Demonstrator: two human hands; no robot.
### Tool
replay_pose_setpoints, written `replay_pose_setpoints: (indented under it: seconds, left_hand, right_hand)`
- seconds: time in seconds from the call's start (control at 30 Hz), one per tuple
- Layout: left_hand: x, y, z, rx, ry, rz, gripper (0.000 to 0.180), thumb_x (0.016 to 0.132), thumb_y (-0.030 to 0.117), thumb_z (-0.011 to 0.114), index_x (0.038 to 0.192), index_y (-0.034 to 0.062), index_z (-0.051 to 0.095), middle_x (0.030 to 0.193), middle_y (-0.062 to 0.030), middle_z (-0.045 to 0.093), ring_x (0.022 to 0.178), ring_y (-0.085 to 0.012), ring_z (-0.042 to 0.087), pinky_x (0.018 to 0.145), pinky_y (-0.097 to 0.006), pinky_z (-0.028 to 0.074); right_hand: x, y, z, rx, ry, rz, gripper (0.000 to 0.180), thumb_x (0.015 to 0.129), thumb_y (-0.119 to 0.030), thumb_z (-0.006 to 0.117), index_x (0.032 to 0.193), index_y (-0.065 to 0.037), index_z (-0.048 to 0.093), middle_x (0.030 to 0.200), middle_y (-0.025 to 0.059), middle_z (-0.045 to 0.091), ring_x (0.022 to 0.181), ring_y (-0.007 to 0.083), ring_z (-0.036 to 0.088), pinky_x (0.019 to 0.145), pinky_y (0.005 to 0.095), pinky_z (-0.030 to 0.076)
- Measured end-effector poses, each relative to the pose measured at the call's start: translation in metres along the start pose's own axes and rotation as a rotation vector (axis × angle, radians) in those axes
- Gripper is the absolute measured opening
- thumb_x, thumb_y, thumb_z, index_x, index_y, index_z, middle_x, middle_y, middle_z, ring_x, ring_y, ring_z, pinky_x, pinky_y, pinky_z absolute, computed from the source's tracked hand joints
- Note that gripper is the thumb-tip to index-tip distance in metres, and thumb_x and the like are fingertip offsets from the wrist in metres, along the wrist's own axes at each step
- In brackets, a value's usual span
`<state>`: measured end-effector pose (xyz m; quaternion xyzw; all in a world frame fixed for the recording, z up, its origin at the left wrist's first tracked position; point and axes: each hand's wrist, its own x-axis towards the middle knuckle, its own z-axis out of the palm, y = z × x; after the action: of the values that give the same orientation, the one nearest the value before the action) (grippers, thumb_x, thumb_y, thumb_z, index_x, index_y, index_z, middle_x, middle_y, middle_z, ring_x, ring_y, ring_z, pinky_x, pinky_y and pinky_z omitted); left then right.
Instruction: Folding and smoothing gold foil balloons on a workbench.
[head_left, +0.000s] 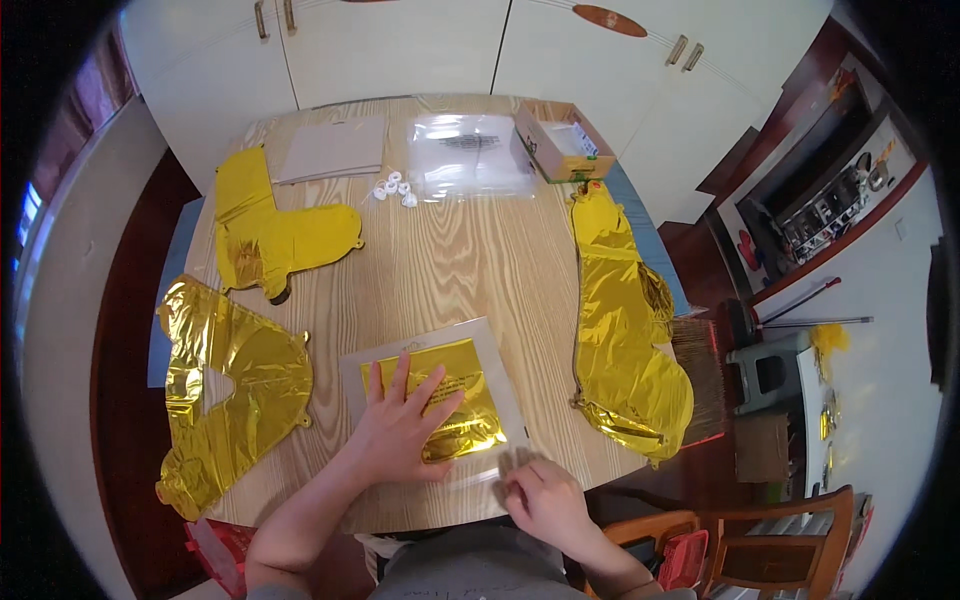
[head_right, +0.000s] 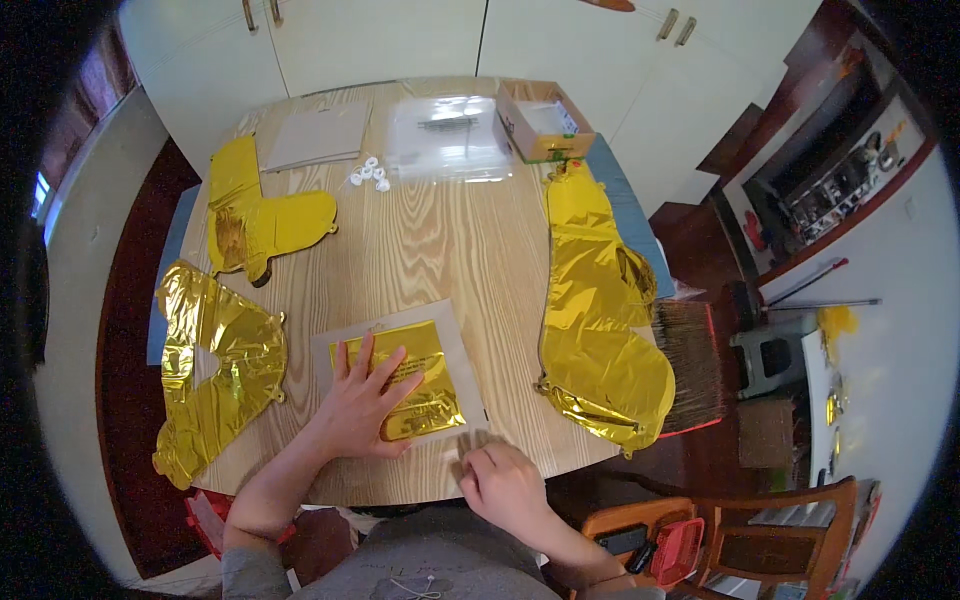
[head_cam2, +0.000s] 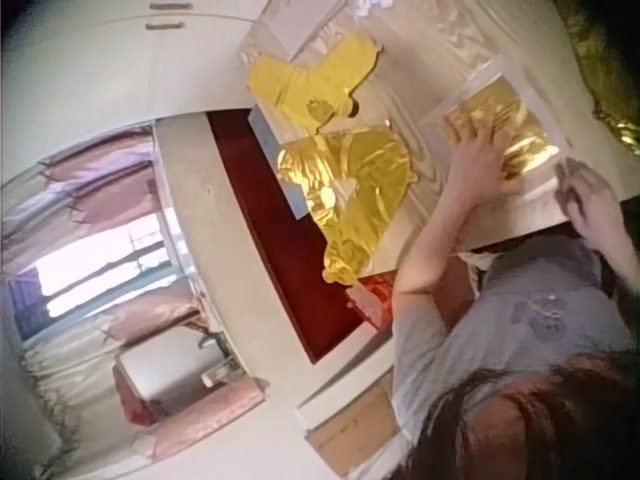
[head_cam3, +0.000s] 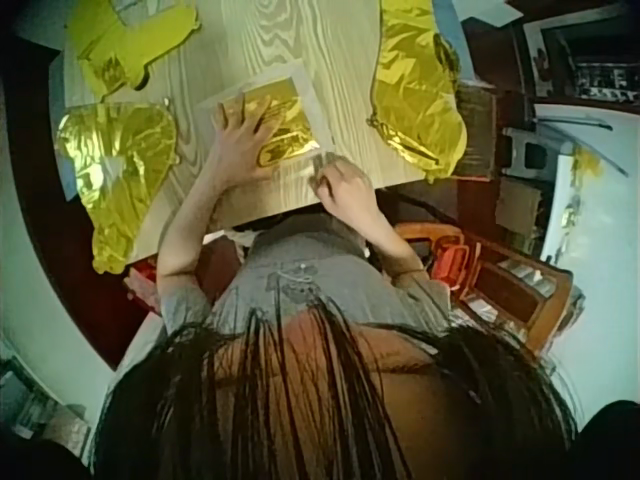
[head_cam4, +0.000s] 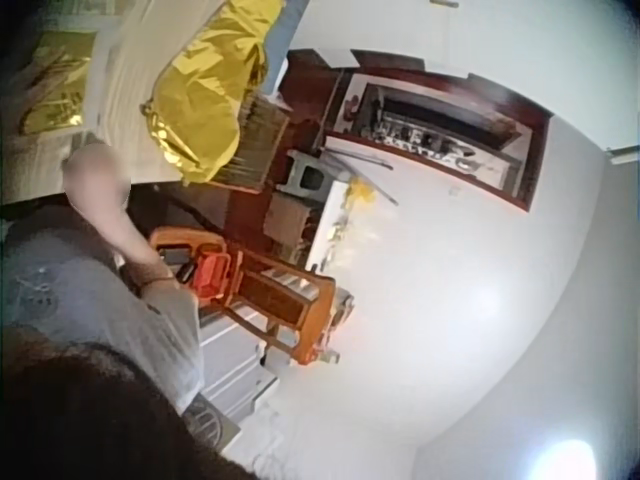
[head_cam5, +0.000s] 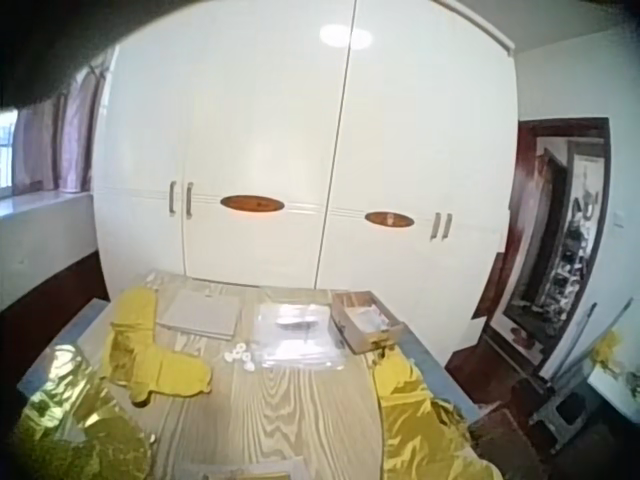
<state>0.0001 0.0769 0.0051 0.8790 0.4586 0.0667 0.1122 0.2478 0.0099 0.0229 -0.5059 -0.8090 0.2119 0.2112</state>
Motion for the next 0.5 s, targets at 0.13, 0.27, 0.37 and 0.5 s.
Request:
replay_pose_setpoints:
  seconds: [0.13,0.27,0.37,0.5]
  left_hand:
    - [-0.001,0.001,-0.002,0.01,-0.012,-0.003,0.092,0.064,0.064,0.069,0.141,0.0204,0.044,0.149,-0.0181,0.03,0.138,-0.0555,0.012,0.104,-0.076,0.005]
    - [-0.001,0.001,0.0,0.008,0.013,-0.004,0.081,0.073,0.065,0.062,0.14,0.0236,0.045,0.149,-0.0174,0.031,0.138,-0.0551,0.012,0.104,-0.076,0.005]
    - [0.0,0.002,0.005,0.036,0.046,-0.011,0.069,0.079,0.063,0.058,0.138,0.0293,0.048,0.149,-0.0157,0.032,0.138,-0.0546,0.013,0.104,-0.075,0.006]
    - [-0.001,0.004,0.004,0.045,0.045,0.004,0.059,0.081,0.061,0.058,0.135,0.0369,0.051,0.149,-0.0133,0.032,0.138,-0.0535,0.013,0.104,-0.075,0.006]
  right_hand:
    - [0.005,0.007,0.003,-0.038,0.045,0.002,0.013,0.076,-0.008,0.066,0.088,-0.005,0.062,0.083,0.0136,0.059,0.071,0.0327,0.061,0.064,0.0398,0.052]
    - [0.006,0.005,-0.002,-0.004,0.055,0.05,0.019,0.079,-0.009,0.068,0.096,-0.004,0.062,0.097,0.0162,0.061,0.081,0.0336,0.063,0.072,0.0396,0.053]
    - [0.006,0.008,-0.008,0.116,0.029,-0.039,0.024,0.08,-0.012,0.07,0.102,-0.005,0.063,0.102,0.015,0.061,0.089,0.033,0.063,0.078,0.0398,0.053]
    - [0.002,0.029,-0.005,-0.04,-0.006,-0.263,0.031,0.079,-0.015,0.072,0.108,-0.008,0.065,0.102,0.0112,0.061,0.092,0.0312,0.062,0.08,0.0402,0.052]
